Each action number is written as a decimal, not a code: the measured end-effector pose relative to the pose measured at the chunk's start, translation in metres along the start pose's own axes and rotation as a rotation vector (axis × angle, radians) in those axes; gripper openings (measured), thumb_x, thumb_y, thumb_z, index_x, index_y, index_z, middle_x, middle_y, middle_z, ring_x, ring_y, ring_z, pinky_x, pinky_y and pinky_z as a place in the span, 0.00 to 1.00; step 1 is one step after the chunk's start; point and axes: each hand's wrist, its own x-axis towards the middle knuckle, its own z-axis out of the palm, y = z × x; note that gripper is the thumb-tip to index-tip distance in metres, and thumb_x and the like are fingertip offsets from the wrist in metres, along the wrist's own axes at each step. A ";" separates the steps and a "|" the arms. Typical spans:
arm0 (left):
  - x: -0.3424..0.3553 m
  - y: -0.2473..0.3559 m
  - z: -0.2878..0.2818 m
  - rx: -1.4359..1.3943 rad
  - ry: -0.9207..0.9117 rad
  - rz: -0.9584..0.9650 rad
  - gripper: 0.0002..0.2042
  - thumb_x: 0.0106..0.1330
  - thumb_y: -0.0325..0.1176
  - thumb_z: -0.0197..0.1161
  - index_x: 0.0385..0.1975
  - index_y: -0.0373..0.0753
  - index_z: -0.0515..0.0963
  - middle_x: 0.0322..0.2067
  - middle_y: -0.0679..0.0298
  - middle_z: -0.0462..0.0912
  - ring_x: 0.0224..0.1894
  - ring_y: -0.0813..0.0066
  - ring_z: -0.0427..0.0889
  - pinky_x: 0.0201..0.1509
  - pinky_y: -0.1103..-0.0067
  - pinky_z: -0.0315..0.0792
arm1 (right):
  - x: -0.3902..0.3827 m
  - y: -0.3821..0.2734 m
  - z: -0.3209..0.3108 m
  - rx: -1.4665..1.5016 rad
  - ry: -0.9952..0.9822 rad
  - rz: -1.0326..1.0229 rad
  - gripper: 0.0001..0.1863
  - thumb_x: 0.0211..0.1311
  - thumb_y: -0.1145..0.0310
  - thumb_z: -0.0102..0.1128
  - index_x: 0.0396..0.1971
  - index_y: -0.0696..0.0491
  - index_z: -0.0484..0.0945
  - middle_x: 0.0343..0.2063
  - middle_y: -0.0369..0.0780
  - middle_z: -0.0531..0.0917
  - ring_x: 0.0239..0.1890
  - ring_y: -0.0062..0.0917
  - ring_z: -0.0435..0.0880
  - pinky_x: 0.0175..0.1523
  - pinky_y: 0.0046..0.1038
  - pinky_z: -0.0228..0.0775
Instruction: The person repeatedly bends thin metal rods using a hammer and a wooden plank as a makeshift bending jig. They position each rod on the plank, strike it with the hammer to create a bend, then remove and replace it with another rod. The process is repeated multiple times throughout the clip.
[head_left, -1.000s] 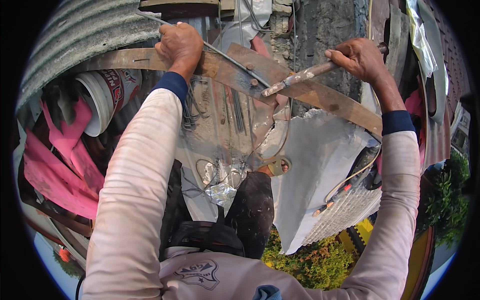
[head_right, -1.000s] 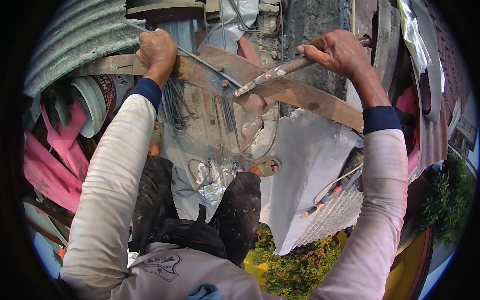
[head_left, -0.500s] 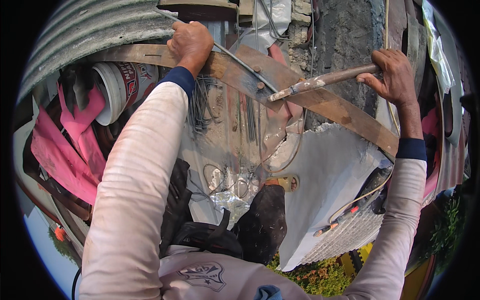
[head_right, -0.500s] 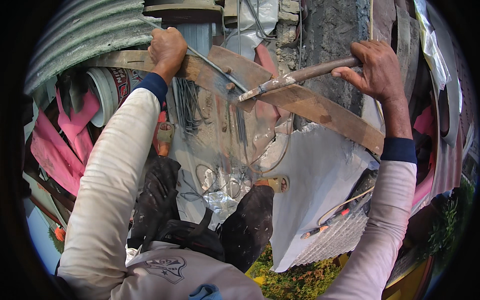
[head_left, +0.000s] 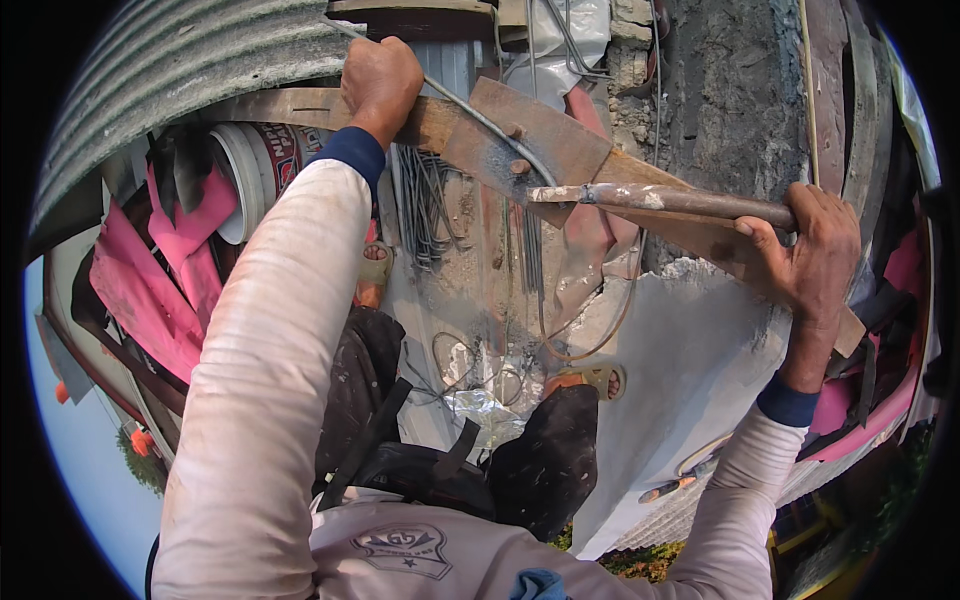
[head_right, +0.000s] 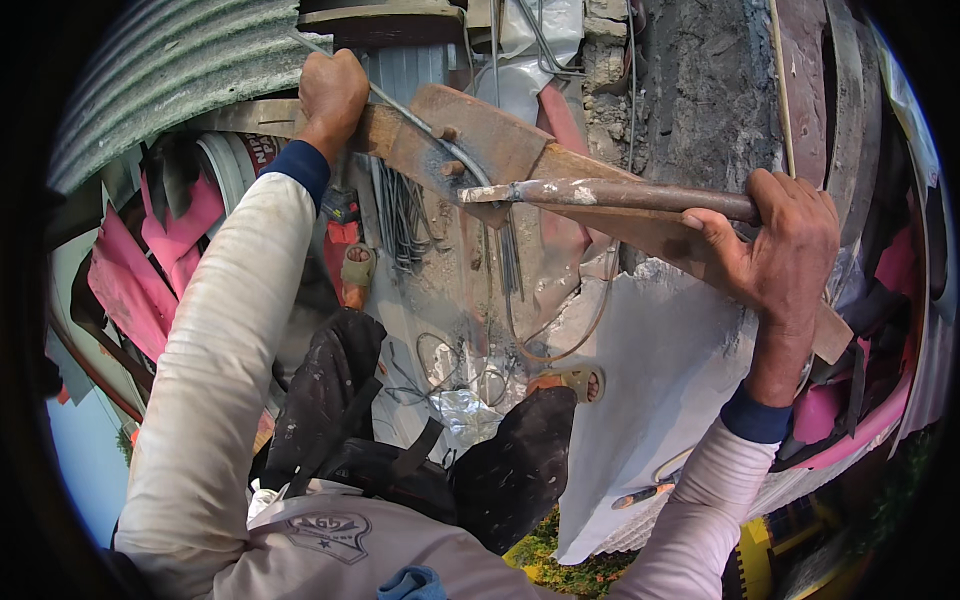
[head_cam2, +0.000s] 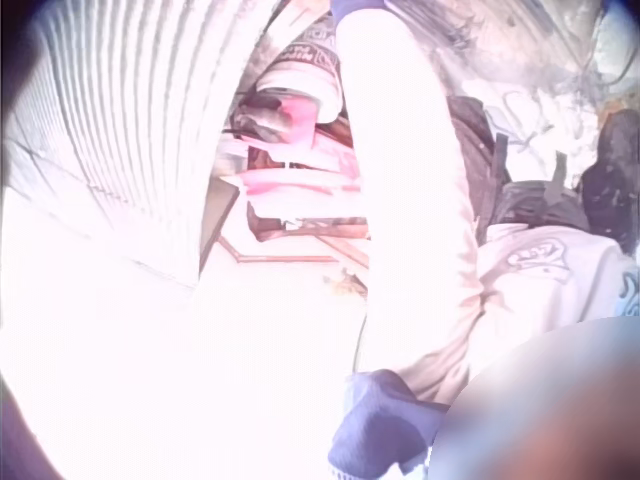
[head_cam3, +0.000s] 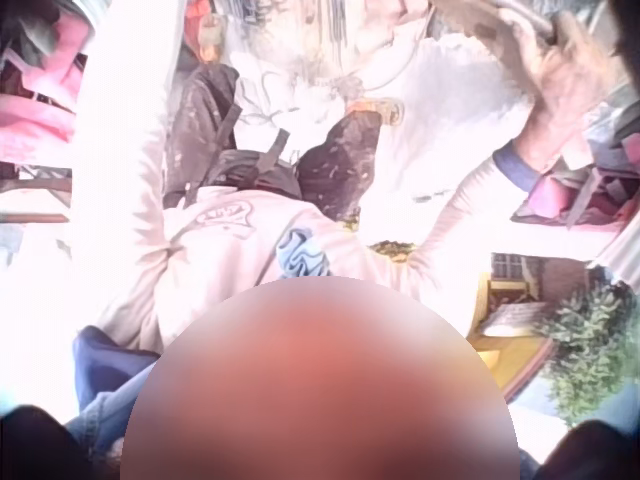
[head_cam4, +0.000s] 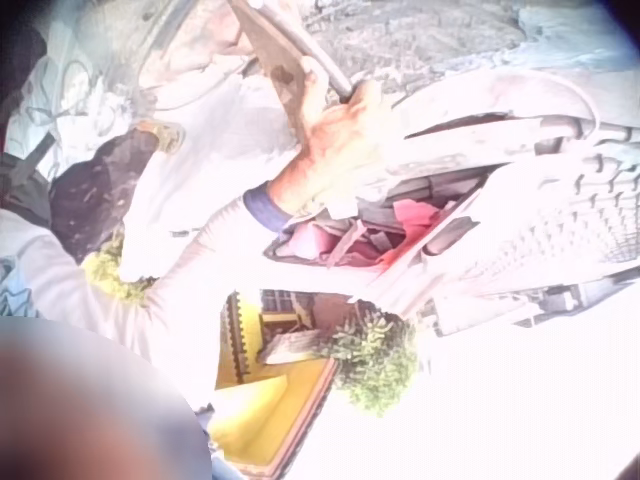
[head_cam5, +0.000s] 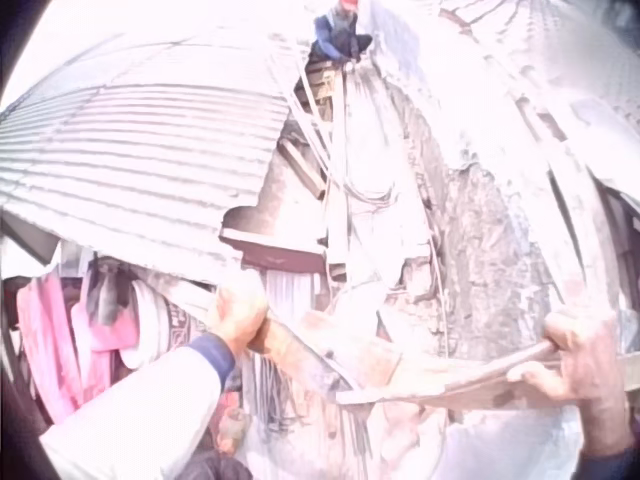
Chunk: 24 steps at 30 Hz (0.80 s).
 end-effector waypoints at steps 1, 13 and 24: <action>-0.001 -0.001 0.000 -0.003 0.009 -0.006 0.23 0.72 0.40 0.54 0.49 0.22 0.83 0.51 0.30 0.86 0.59 0.30 0.85 0.67 0.52 0.75 | -0.011 -0.007 -0.001 -0.020 0.012 0.038 0.39 0.53 0.30 0.75 0.22 0.55 0.73 0.19 0.44 0.72 0.25 0.42 0.74 0.37 0.42 0.64; 0.004 0.008 0.002 -0.010 0.016 -0.057 0.21 0.69 0.36 0.56 0.44 0.22 0.87 0.48 0.31 0.88 0.55 0.33 0.88 0.64 0.54 0.79 | -0.105 -0.097 0.014 -0.083 0.117 0.431 0.41 0.54 0.27 0.73 0.20 0.52 0.66 0.20 0.43 0.68 0.25 0.44 0.71 0.35 0.43 0.59; 0.015 0.011 0.011 -0.104 -0.070 -0.185 0.18 0.71 0.35 0.58 0.48 0.27 0.88 0.51 0.40 0.90 0.57 0.45 0.90 0.62 0.62 0.81 | -0.153 -0.234 0.041 -0.181 0.204 0.920 0.42 0.53 0.22 0.71 0.18 0.49 0.65 0.18 0.37 0.67 0.24 0.38 0.71 0.34 0.41 0.57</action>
